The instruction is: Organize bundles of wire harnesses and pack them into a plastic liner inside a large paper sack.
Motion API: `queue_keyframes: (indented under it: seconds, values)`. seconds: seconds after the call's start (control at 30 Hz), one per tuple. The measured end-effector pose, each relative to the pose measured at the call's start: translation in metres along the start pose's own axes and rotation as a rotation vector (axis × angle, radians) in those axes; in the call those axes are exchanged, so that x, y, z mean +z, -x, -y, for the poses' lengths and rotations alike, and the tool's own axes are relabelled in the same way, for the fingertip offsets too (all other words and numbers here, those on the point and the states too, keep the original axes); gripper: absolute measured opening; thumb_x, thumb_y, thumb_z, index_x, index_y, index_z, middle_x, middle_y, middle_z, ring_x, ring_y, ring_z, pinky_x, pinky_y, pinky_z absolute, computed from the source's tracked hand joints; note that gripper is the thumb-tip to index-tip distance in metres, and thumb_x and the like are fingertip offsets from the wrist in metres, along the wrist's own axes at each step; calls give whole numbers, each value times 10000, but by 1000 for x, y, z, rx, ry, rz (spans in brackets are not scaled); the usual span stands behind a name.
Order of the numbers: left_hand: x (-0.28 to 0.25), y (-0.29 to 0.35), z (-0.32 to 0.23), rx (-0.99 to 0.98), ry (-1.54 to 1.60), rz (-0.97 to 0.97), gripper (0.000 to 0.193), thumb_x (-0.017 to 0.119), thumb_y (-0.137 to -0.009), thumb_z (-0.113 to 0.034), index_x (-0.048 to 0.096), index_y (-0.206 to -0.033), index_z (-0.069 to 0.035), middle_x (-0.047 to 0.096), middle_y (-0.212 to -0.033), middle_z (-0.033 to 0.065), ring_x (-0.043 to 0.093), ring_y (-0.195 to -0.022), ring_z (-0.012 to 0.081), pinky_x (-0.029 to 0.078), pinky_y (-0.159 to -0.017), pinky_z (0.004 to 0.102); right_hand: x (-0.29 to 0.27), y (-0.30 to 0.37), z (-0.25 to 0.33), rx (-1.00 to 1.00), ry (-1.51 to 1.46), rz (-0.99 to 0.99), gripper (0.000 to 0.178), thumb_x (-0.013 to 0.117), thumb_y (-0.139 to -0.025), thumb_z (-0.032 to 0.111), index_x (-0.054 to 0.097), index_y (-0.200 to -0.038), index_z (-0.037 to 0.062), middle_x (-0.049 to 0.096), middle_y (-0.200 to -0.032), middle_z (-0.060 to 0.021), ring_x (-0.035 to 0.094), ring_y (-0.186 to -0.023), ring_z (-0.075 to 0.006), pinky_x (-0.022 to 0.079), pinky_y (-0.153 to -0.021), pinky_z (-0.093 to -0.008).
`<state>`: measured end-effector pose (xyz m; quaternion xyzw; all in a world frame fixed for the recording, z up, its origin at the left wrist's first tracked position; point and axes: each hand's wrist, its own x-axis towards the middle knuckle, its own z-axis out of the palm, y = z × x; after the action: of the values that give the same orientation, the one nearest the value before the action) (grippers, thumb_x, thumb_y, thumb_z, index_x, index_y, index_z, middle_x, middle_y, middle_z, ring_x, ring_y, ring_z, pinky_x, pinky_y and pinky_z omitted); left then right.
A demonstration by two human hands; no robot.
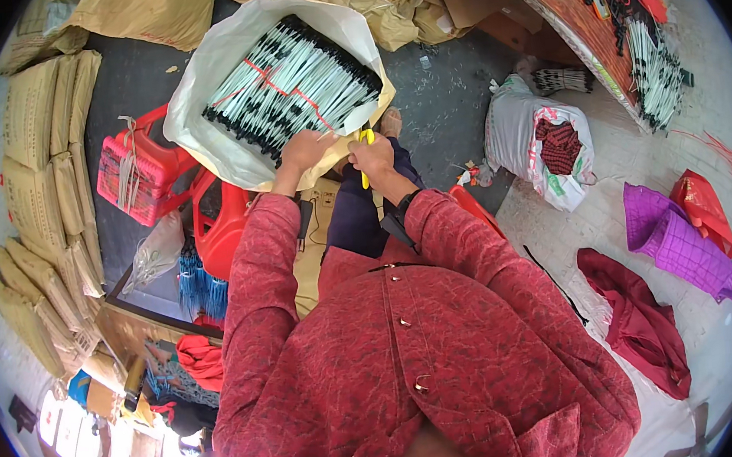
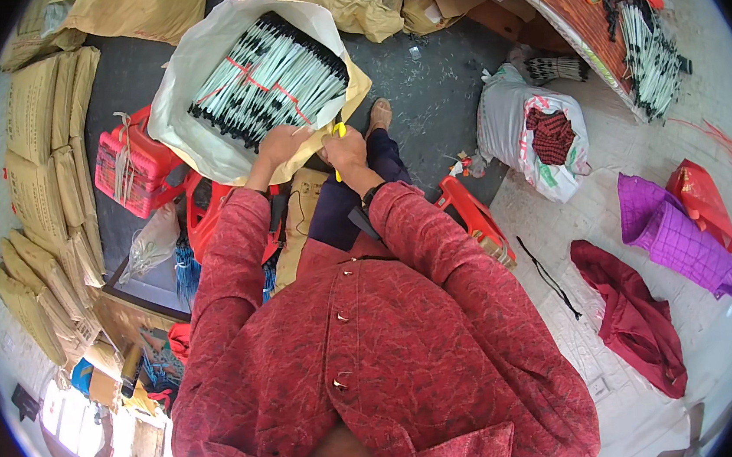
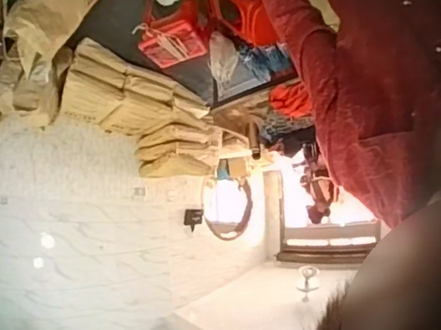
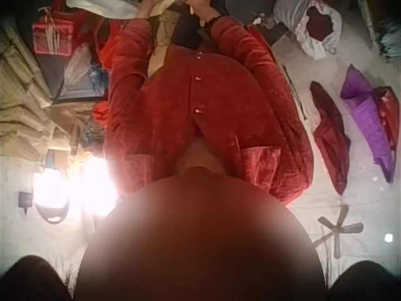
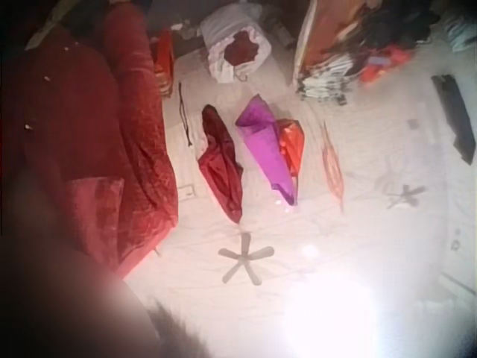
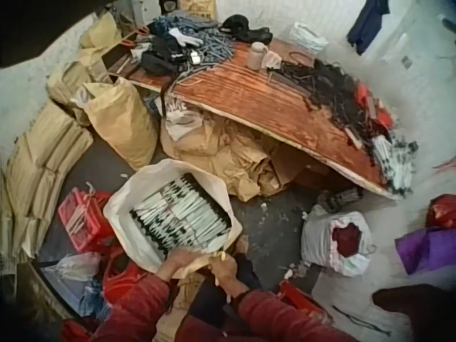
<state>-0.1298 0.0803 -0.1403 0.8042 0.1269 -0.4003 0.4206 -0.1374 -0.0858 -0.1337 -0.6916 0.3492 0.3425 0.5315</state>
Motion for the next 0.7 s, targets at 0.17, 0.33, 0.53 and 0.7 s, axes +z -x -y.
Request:
queue_keyframes:
  seconds: [0.17,0.33,0.53,0.7]
  values:
    - [5,16,-14,201,-375,-424,236,639,-830,-229,609,-851,4,661,-825,167,592,-721,371,479,-702,414,4,-1,3,-6,45,-38,167,674,-764,83,583,-898,40,617,-756,-27,611,-578,-109,501,-492,-248]
    - [29,56,-16,756,-279,-930,302,666,-842,-306,610,-979,-42,607,-766,91,546,-613,285,488,-629,390,1,-7,6,-1,92,-39,176,676,-768,94,590,-912,40,625,-740,-30,614,-580,-105,503,-493,-251]
    - [71,67,-8,-361,1213,117,340,658,-875,-416,599,-924,-85,600,-800,-16,543,-679,117,455,-619,265,-4,-11,-4,-79,159,-54,180,685,-772,113,601,-906,27,636,-738,-42,614,-569,-110,497,-488,-253]
    - [93,25,12,-493,1539,19,334,648,-882,-449,604,-940,-123,586,-768,-30,529,-657,89,446,-605,219,-4,-7,-16,-191,198,-85,234,666,-753,228,625,-838,13,641,-618,-72,629,-544,-169,497,-543,-300]
